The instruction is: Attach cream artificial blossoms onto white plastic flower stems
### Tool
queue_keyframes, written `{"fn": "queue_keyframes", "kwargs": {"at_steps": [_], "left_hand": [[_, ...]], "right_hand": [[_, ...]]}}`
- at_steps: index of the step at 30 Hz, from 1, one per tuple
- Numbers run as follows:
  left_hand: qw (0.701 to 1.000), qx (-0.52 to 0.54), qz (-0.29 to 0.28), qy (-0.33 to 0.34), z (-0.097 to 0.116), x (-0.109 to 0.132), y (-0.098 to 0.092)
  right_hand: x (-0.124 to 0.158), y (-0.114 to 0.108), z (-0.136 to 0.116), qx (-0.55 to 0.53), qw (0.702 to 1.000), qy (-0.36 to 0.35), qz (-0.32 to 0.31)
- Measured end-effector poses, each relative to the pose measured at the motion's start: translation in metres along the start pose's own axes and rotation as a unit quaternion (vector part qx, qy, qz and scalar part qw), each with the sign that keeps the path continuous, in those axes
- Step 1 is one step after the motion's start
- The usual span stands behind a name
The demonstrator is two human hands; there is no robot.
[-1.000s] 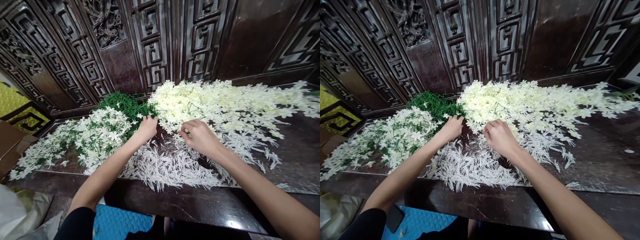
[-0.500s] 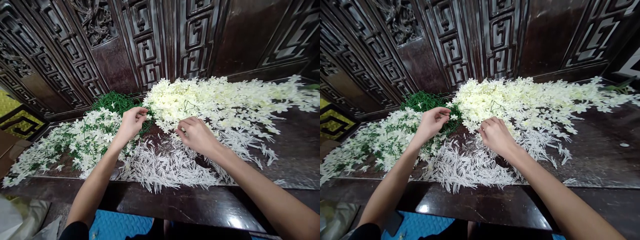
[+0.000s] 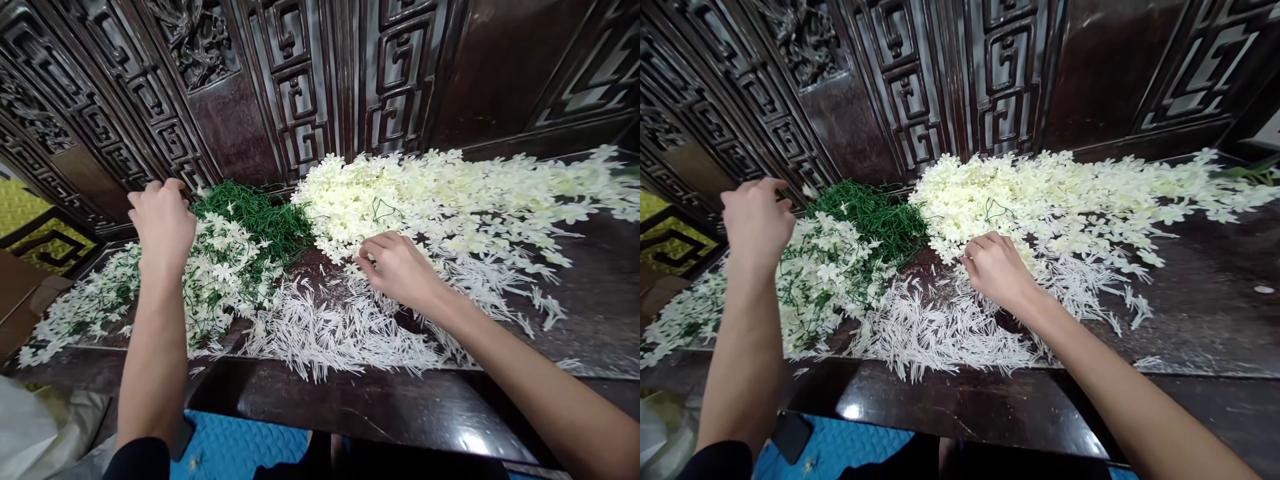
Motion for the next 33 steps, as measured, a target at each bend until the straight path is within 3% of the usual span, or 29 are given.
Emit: {"fn": "queue_keyframes", "kwargs": {"at_steps": [1, 3, 6, 8, 11, 13, 16, 18, 21, 24, 28, 31, 33], "left_hand": [[0.997, -0.077, 0.026, -0.016, 0.001, 0.002, -0.003], [0.995, -0.1, 0.01, 0.031, 0.027, 0.01, 0.012], [0.969, -0.028, -0.16, 0.185, 0.089, 0.036, 0.074], [0.947, -0.042, -0.226, 0.227, 0.115, 0.05, 0.109], [0.956, -0.087, -0.218, 0.176, 0.122, 0.046, 0.137], [0.956, -0.09, -0.245, 0.136, 0.118, 0.041, 0.152], [0.957, -0.08, -0.246, 0.132, 0.119, 0.028, 0.15], [0.967, -0.071, -0.209, 0.13, 0.119, 0.016, 0.133], [0.985, -0.001, -0.116, 0.131, 0.122, 0.001, 0.094], [0.982, 0.06, -0.122, 0.133, 0.121, 0.0, 0.08], [0.955, 0.078, -0.252, 0.138, 0.116, 0.018, 0.106], [0.936, 0.063, -0.311, 0.154, 0.113, 0.034, 0.127], [0.922, 0.073, -0.34, 0.168, 0.115, 0.045, 0.137]], "right_hand": [[0.0, 0.0, 0.0, -0.001, 1.0, 0.0, -0.001], [0.001, 0.002, 0.0, -0.005, 1.0, 0.0, -0.002], [0.001, 0.004, 0.001, -0.007, 1.0, -0.004, 0.003], [0.001, 0.004, 0.002, -0.01, 1.0, -0.007, 0.01], [0.001, 0.003, 0.004, -0.02, 1.0, -0.009, 0.016], [0.0, 0.002, 0.005, -0.025, 1.0, -0.01, 0.013], [0.0, 0.001, 0.004, -0.023, 1.0, -0.01, 0.008], [0.001, 0.001, 0.003, -0.021, 1.0, -0.007, 0.007], [0.002, 0.002, 0.002, -0.024, 1.0, -0.006, 0.003], [0.001, 0.002, 0.003, -0.03, 1.0, -0.002, -0.002], [-0.002, -0.004, 0.02, -0.016, 0.999, 0.028, 0.008], [-0.003, -0.009, 0.038, 0.027, 0.998, 0.051, 0.033], [-0.003, -0.003, 0.048, 0.059, 0.997, 0.051, 0.017]]}}
Point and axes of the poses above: each hand's wrist, its own x-axis away from the middle knuckle, its own y-axis out of the palm, z = x × y, the point moved 10 cm from there along -x, towards the middle knuckle, and after that the axes turned 1 degree about -y, right-handed, at the moved point
